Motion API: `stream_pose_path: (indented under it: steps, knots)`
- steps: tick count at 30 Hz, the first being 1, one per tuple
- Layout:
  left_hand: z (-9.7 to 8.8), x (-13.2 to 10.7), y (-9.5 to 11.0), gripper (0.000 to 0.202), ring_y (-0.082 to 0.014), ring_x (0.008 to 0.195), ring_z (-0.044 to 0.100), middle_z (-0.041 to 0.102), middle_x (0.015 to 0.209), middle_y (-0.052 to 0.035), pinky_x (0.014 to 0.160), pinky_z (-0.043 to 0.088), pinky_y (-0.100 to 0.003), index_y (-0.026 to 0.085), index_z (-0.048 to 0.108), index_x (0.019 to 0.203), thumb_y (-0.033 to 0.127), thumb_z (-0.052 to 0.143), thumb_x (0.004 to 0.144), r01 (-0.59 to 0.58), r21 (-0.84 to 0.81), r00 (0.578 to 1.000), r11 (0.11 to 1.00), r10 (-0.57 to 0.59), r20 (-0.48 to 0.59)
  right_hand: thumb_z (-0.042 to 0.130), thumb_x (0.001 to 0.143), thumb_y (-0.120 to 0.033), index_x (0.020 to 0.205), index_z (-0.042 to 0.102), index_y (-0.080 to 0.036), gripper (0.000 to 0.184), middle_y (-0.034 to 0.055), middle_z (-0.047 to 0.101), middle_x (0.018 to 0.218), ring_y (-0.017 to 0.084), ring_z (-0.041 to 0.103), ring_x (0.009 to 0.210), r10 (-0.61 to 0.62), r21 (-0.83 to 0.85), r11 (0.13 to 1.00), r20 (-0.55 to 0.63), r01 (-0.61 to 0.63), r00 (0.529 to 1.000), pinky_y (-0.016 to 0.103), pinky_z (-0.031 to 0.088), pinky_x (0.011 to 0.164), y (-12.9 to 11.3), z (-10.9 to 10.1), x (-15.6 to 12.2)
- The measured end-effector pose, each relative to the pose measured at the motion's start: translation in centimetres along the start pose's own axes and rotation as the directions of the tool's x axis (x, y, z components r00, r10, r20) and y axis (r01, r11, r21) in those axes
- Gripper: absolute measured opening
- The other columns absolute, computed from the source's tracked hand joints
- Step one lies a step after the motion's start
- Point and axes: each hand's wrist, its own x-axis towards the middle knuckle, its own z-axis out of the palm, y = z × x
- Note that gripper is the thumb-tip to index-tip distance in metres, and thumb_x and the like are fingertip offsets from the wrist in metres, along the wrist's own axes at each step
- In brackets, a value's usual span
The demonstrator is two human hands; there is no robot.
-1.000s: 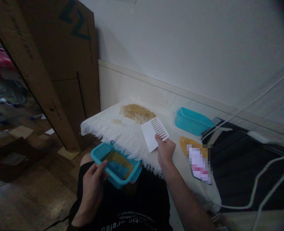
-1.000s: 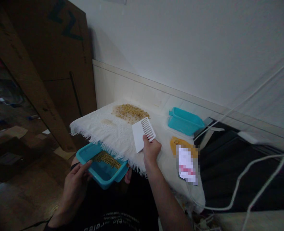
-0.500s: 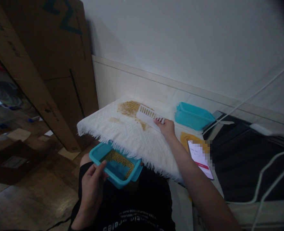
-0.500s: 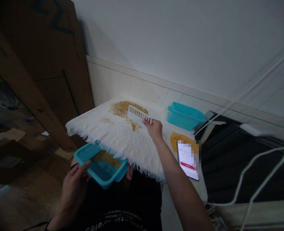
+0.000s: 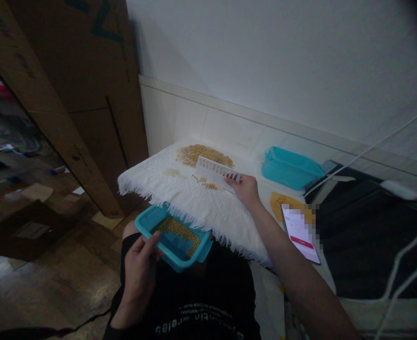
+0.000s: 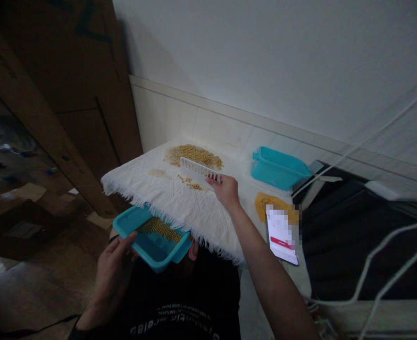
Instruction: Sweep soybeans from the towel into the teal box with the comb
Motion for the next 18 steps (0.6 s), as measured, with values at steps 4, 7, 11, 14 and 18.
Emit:
stream_pose_path:
  steps: [4,7,11,14,18]
  knots:
    - [0.0,0.0,0.0,0.04,-0.0085,0.047,0.044,0.05,0.05,0.0048,0.047,0.035,-0.021,0.019,0.055,0.055,0.038,0.089,0.062,-0.013,0.02,1.0,1.0,0.013,0.004,0.073,0.071,-0.048,0.069,0.077,-0.014,0.034,0.0005,0.068,0.058,0.017,0.057,0.056,0.007,0.015,1.0,-0.015,-0.006,1.0,0.026,0.037,0.054,-0.2,0.1,-0.2]
    - [0.1,0.1,0.0,0.039,-0.0085,0.047,0.044,0.05,0.049,0.0049,0.047,0.035,-0.021,0.019,0.055,0.055,0.038,0.089,0.061,-0.015,0.023,1.0,1.0,0.015,-0.01,0.073,0.071,-0.049,0.065,0.075,-0.015,0.034,-0.0003,0.066,0.056,0.016,0.056,0.055,0.011,0.028,1.0,0.006,-0.011,1.0,0.026,0.036,0.053,-0.2,0.1,-0.7]
    - [0.2,0.2,0.0,0.041,-0.008,0.046,0.043,0.049,0.047,0.0054,0.046,0.034,-0.02,0.019,0.054,0.054,0.037,0.09,0.06,-0.02,0.031,1.0,0.999,0.021,-0.015,0.072,0.071,-0.052,0.064,0.074,-0.015,0.038,-0.0005,0.064,0.057,0.016,0.055,0.056,-0.001,0.063,0.998,0.021,0.0,1.0,0.026,0.037,0.054,-0.4,-0.1,-1.7]
    - [0.2,0.1,0.0,0.041,-0.0074,0.046,0.042,0.049,0.047,0.0057,0.046,0.034,-0.02,0.019,0.053,0.054,0.038,0.09,0.06,-0.015,0.03,1.0,0.999,0.016,-0.018,0.072,0.071,-0.054,0.065,0.075,-0.014,0.04,-0.0005,0.064,0.057,0.016,0.055,0.056,-0.007,0.074,0.997,0.036,0.004,0.999,0.025,0.037,0.053,-0.8,-0.4,-2.3]
    - [0.1,0.1,0.0,0.041,-0.0078,0.046,0.043,0.049,0.048,0.0058,0.046,0.034,-0.02,0.019,0.054,0.054,0.037,0.09,0.06,-0.015,0.021,1.0,1.0,0.015,-0.004,0.072,0.072,-0.053,0.065,0.075,-0.014,0.039,-0.0008,0.063,0.057,0.015,0.056,0.056,-0.018,0.072,0.997,0.025,0.016,1.0,0.025,0.036,0.052,-1.6,-0.3,-2.2]
